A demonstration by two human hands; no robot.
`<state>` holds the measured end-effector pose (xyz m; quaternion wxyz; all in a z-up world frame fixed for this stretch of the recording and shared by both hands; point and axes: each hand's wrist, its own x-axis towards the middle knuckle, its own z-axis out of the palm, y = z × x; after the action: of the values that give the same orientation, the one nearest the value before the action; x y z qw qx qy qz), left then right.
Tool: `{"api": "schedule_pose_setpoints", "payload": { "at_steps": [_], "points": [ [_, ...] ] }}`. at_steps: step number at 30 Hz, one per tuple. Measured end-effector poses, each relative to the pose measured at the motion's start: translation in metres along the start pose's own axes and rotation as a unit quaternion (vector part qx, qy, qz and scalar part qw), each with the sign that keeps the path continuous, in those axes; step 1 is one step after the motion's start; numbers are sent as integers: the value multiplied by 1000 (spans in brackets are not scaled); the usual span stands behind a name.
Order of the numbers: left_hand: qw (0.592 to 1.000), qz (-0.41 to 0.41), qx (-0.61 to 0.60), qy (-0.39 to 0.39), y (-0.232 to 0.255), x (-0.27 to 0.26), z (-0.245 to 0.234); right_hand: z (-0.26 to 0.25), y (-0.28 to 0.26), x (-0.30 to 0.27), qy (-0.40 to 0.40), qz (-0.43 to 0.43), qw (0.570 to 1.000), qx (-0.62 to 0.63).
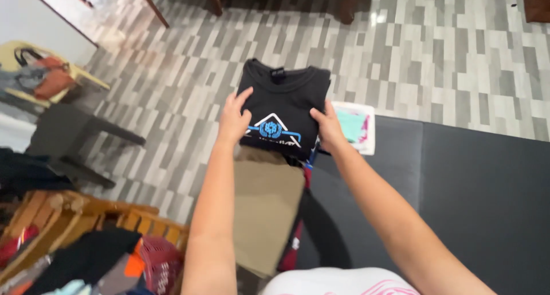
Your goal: The person folds multiple garments one by one on a black table, including a black t-shirt, a plaid shirt, black shorts, black pants, and a purple t-shirt. Each item is smoothed, folded into a compact rectangle, and stacked on the left side of the table.
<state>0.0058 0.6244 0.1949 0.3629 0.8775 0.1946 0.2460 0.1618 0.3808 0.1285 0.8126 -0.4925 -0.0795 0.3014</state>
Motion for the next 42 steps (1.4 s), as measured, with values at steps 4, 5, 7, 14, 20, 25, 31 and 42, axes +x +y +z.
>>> {"api": "schedule_pose_setpoints", "payload": {
  "at_steps": [4,5,7,14,20,25,31,42],
  "points": [
    [976,15,216,-19,-44,3,54,-27,101,54,102,11,975,-199],
    [973,33,220,-54,-46,-1,74,-39,122,54,105,-6,973,-203],
    [980,33,175,-85,-35,-13,107,-56,142,56,112,-45,969,-214],
    [947,-47,246,-200,-10,-37,116,-71,128,36,151,55,948,-275],
    [957,4,222,-185,-20,-43,122,-83,108,-25,115,-5,959,-258],
    [984,80,19,-157,12,-145,78,-70,76,-123,43,41,988,-145],
    [970,-76,-199,116,66,-365,-15,3,71,-240,-178,88,979,-45],
    [838,-301,-305,339,-5,-633,-56,112,198,-394,-419,277,848,-170]
  ]
}}
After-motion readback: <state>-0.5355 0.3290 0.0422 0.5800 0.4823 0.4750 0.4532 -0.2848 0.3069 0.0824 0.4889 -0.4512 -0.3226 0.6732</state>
